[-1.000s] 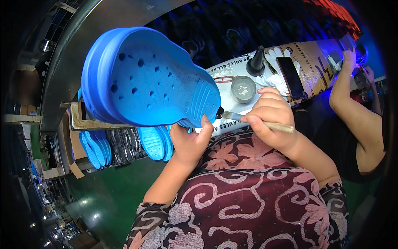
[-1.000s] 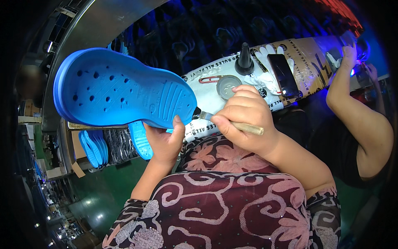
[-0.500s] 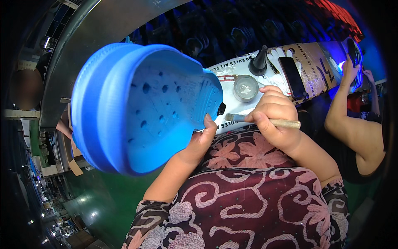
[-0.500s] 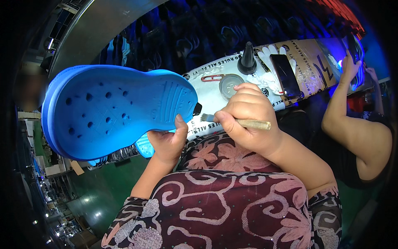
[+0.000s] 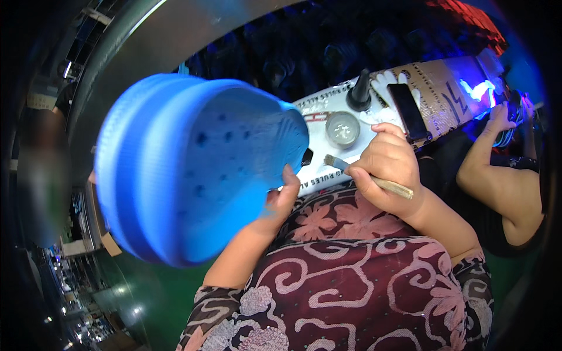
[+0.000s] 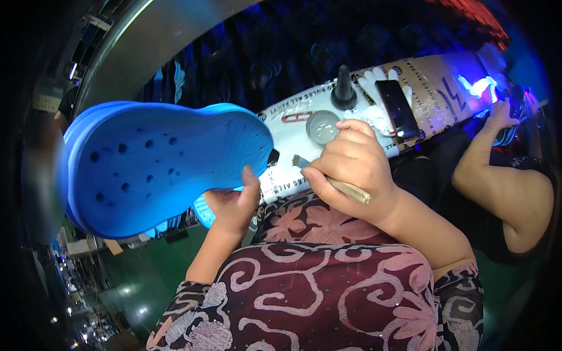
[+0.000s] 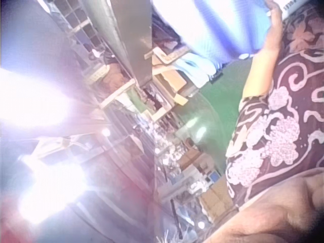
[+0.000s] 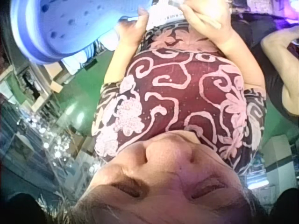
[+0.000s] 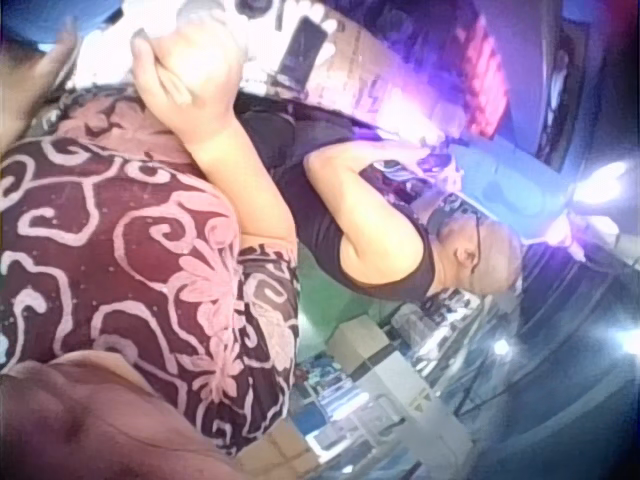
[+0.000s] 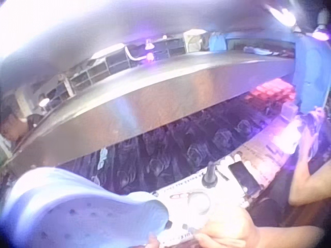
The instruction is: The person takes shoe soles one by one, applies adhesive to each sole with a brush, and places them onto an overhead conveyor belt.
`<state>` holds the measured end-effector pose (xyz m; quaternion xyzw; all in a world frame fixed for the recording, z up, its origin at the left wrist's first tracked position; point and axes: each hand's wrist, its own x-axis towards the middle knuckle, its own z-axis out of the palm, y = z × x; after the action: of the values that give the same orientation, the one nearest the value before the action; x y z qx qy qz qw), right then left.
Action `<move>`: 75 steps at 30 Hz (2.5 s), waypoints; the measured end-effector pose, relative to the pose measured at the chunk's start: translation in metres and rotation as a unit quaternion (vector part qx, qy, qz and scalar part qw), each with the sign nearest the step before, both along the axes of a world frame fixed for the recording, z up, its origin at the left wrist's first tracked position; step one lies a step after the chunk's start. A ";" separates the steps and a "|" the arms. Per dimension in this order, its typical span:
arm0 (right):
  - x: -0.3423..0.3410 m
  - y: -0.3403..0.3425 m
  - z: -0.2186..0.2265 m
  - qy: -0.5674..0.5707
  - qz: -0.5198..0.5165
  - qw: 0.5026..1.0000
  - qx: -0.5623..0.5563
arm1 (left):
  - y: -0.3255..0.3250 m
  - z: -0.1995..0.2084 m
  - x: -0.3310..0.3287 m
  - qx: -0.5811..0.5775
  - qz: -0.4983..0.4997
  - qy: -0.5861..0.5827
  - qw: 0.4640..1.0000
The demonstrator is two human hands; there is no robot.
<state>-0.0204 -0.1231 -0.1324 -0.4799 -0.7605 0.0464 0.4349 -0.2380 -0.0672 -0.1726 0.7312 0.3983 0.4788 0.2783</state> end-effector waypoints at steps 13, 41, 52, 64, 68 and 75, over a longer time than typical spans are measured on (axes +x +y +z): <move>0.088 -0.044 -0.024 0.162 -0.115 0.980 -0.021 | 0.030 0.148 0.103 -0.448 -0.462 -0.056 0.764; 0.056 -0.017 -0.058 0.228 -0.066 0.964 -0.120 | 0.019 -0.120 -0.250 -0.152 0.273 0.395 0.864; 0.035 -0.016 -0.068 0.273 -0.119 0.934 -0.199 | 0.010 -0.053 -0.201 -0.521 0.117 -0.309 0.787; 0.017 -0.001 -0.016 0.312 -0.008 0.933 -0.177 | -0.003 -0.012 -0.030 -0.315 -0.004 -0.130 0.940; 0.001 0.001 -0.012 0.196 0.029 0.973 -0.116 | -0.003 -0.005 -0.018 -0.235 -0.038 -0.124 0.963; -0.004 0.005 -0.017 0.097 0.023 0.991 -0.085 | -0.004 0.001 -0.011 -0.200 -0.062 -0.108 0.972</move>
<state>-0.0249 -0.1181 -0.1496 -0.4907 -0.7190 0.1667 0.4630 -0.2490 -0.0713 -0.1713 0.6279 0.4073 0.4476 0.4894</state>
